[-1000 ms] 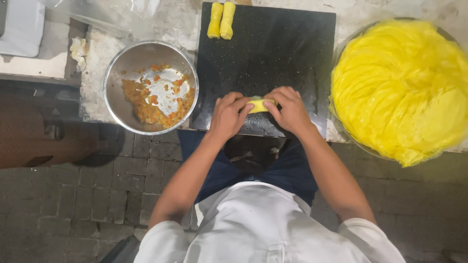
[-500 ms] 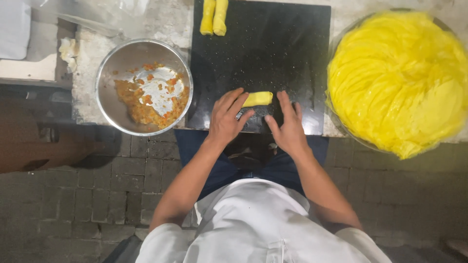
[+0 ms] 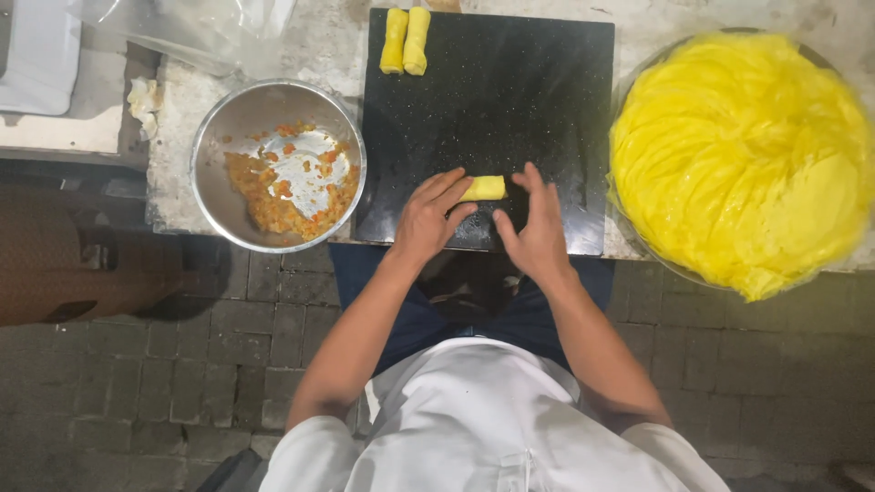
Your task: The person repeatedly takes thin yellow sheets, places a small amount of filling from a metal bowl onto each sheet, folds the sides, and rolls them into cylindrical shapes. The finished rolls are placed on a black cutting board.
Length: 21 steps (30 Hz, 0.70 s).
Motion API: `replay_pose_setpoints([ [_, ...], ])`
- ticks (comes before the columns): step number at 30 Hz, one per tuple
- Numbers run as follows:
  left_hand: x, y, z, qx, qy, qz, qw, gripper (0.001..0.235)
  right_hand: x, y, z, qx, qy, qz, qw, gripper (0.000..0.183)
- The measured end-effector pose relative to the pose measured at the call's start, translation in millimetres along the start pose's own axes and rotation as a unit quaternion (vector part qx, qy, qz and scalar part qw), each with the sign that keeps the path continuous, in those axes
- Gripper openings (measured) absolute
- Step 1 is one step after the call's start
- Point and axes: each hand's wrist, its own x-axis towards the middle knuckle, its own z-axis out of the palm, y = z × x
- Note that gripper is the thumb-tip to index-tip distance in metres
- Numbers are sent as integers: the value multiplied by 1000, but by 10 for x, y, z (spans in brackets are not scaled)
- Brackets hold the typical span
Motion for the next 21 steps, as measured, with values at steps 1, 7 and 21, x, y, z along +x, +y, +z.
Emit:
replay_pose_setpoints([
  [1,4,31,-62,0,2,0,1000,38,39,107,38,-1,-1,-2,1000,71],
  [7,-53,-184,-26,35,-9,53,998,43,335,583,217,-113,20,-266,957,49],
  [21,224,-152,-232,137,-113,84,980,39,777,590,43,-27,-58,-265,962,37],
])
